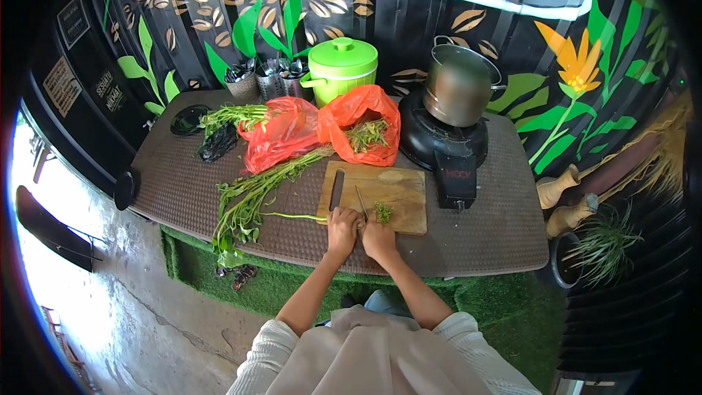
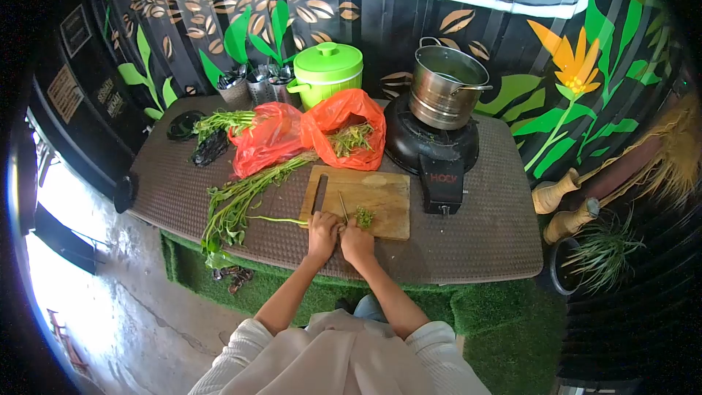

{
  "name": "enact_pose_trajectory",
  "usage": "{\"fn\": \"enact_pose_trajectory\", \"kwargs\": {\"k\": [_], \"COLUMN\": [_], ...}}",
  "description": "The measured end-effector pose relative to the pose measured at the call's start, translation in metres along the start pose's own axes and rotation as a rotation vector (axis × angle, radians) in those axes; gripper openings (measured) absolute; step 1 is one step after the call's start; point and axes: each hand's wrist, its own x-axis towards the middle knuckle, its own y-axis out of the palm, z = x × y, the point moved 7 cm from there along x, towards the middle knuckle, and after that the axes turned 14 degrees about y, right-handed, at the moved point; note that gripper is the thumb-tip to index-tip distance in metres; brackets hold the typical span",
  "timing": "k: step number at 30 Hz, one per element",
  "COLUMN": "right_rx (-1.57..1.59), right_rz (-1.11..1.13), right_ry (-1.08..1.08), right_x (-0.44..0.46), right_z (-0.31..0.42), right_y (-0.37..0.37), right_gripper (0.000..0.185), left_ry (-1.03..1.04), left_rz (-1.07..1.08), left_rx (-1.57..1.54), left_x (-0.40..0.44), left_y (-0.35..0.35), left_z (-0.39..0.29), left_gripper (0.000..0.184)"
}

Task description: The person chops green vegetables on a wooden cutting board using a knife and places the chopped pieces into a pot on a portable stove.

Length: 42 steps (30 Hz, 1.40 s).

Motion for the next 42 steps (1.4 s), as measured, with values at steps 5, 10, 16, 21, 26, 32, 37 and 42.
{"fn": "enact_pose_trajectory", "kwargs": {"k": [5, 10, 16, 21, 26, 32, 37, 42], "right_rx": [-0.054, 0.018, -0.036, -0.024, -0.037, -0.080, -0.051, -0.034], "right_rz": [0.032, 0.066, -0.148, 0.136, 0.118, -0.042, 0.147, 0.145], "right_ry": [-0.072, 0.053, -0.147, -0.034, 0.036, -0.120, 0.005, 0.069], "right_x": [-0.002, -0.025, 0.000, -0.010, -0.026, 0.004, -0.012, -0.017], "right_z": [-0.002, 0.001, 0.004, -0.001, 0.006, 0.009, 0.008, 0.006], "right_y": [-0.007, -0.001, -0.006, -0.004, 0.005, 0.007, -0.008, 0.017], "right_gripper": [0.035, 0.040, 0.041, 0.041, 0.038, 0.033, 0.035, 0.039], "left_ry": [-0.105, -0.124, 0.013, -0.122, -0.108, -0.024, -0.193, -0.009], "left_rz": [-0.034, -0.036, 0.005, -0.053, 0.011, 0.032, -0.050, -0.002], "left_rx": [-0.011, 0.000, -0.039, -0.240, -0.155, -0.143, -0.282, -0.150], "left_x": [-0.006, -0.004, -0.002, -0.007, -0.003, -0.003, -0.011, -0.005], "left_y": [0.003, -0.002, -0.005, 0.004, 0.000, -0.002, 0.002, -0.002], "left_z": [0.008, 0.007, 0.002, 0.022, 0.018, 0.013, 0.024, 0.011], "left_gripper": [0.004, 0.004, 0.005, 0.013, 0.021, 0.019, 0.017, 0.016]}}
